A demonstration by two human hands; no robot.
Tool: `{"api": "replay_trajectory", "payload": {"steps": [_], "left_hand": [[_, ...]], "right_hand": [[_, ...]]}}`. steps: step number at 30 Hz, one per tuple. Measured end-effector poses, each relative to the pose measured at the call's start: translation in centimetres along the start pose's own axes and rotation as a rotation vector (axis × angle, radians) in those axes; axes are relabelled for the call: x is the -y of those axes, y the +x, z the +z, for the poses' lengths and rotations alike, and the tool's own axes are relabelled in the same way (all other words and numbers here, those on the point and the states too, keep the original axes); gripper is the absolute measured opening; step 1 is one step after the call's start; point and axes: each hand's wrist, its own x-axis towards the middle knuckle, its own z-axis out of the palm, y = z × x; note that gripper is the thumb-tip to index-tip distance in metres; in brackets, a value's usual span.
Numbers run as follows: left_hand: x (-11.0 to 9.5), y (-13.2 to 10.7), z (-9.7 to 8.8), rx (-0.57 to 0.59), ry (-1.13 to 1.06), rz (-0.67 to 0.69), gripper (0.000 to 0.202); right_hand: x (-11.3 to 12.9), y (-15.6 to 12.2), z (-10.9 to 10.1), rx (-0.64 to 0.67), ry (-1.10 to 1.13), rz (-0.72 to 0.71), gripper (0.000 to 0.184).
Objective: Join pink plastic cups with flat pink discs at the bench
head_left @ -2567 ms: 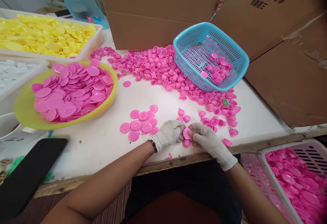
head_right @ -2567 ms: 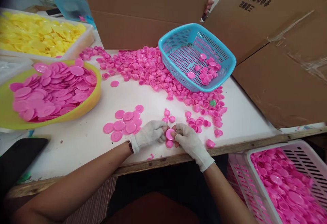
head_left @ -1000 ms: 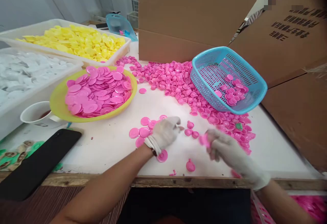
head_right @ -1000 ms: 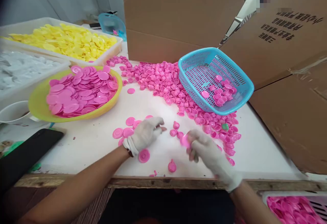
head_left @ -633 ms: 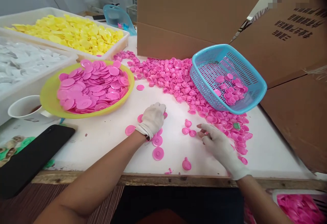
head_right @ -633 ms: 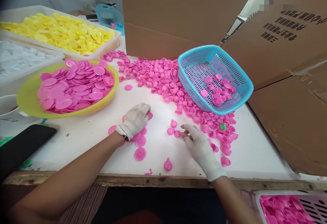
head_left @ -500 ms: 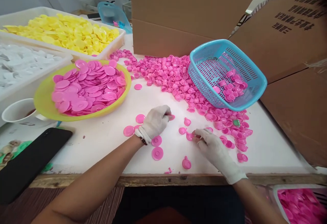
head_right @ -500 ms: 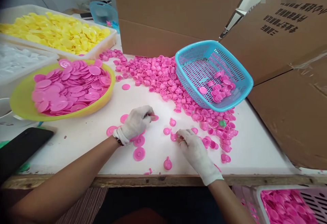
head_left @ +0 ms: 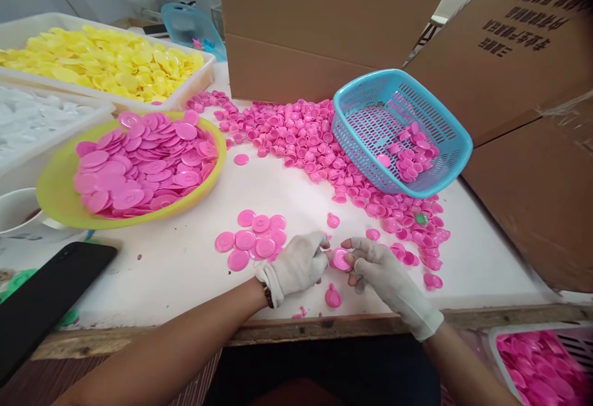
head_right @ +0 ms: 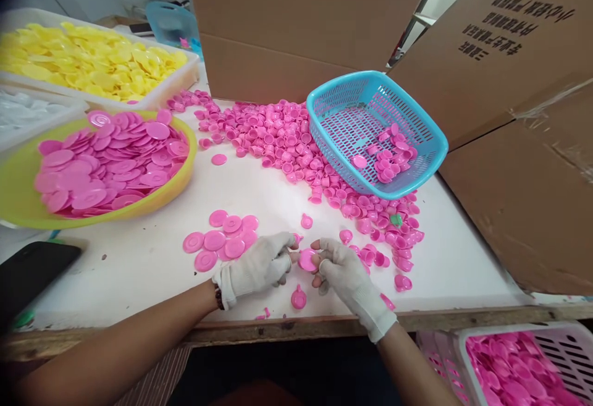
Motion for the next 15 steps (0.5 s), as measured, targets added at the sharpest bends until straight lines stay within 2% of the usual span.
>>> {"api": "replay_trajectory", "payload": {"steps": [3, 6, 10, 15], "left_hand": [[0.4, 0.7, 0.5, 0.109, -0.216, -0.23, 0.014], [0.5, 1.3, 1.1, 0.137, -0.33, -0.34, 0.011], [0.7, 1.4, 1.4, 0.19, -0.405, -0.371, 0.007], [1.7, 1.5, 1.8, 0.175, -0.384, -0.32, 0.007]], "right_hand": [[0.1, 0.5, 0.4, 0.079, -0.061, 0.058, 0.019], [-0.1, 0.9, 0.0, 0.19, 0.002, 0.11, 0.021], [-0.8, 1.4, -0.7, 0.328, 0.047, 0.163, 0.03], [-1.0, 1.8, -0.4, 0.318, 0.003, 0.213, 0.026]]}}
